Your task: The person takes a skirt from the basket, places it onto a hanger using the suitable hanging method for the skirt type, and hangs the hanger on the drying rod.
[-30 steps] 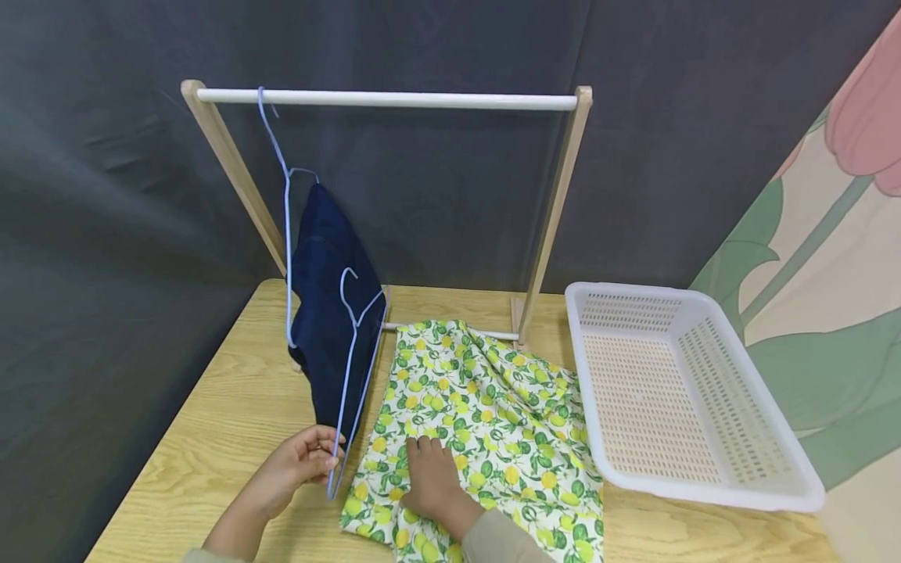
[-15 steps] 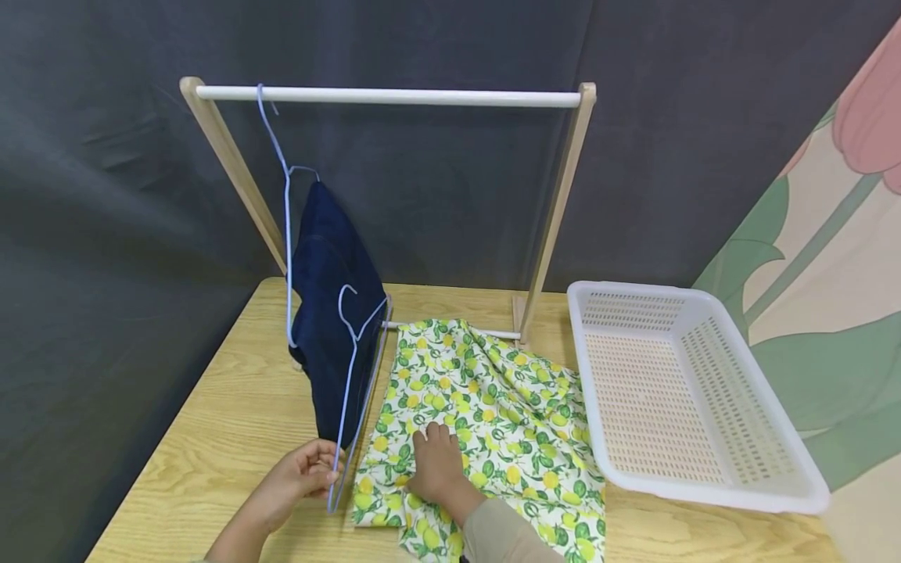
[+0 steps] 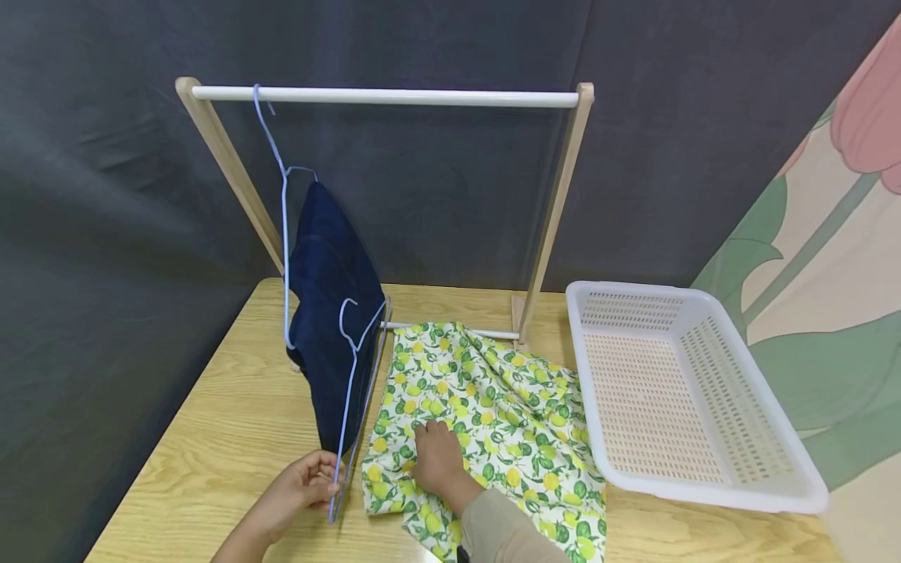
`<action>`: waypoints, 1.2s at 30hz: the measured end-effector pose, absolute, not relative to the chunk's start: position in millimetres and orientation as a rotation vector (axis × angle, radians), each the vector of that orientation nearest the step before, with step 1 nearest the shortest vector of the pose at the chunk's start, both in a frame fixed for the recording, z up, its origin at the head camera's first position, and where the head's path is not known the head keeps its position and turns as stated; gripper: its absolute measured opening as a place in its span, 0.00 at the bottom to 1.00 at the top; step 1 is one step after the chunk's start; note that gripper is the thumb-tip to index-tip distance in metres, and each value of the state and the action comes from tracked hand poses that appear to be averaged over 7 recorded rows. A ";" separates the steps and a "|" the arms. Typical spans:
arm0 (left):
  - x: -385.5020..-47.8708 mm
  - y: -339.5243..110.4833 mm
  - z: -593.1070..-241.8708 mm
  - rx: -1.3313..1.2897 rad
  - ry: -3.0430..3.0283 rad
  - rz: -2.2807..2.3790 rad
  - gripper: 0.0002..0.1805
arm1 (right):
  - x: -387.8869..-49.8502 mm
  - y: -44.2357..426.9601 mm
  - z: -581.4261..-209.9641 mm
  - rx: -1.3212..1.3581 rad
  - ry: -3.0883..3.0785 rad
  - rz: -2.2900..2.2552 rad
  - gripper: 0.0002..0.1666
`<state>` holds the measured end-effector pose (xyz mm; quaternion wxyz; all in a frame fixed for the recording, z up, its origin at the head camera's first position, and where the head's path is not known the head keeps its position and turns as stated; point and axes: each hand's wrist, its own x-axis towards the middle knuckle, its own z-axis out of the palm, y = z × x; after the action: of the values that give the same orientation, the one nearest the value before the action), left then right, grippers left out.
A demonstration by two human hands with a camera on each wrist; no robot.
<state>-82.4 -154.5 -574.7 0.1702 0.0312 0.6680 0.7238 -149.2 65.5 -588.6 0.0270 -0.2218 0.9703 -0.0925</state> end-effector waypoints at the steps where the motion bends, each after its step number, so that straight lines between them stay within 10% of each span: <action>1: -82.1 -154.2 -575.2 0.086 1.899 2.055 0.17 | -149.4 65.4 -588.5 -0.674 2.997 -0.292 0.20; 13: -79.6 -149.9 -582.4 0.127 1.855 2.055 0.18 | -154.0 71.8 -593.4 -0.623 3.045 -0.474 0.05; 36: -75.2 -135.8 -597.6 0.160 1.920 2.005 0.12 | -153.5 83.4 -587.3 -0.562 3.166 -0.773 0.08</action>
<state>-75.2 -135.8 -597.6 0.1794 0.0567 0.6793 0.7094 -153.5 83.4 -587.3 -0.0826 -0.1694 0.9541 -0.2329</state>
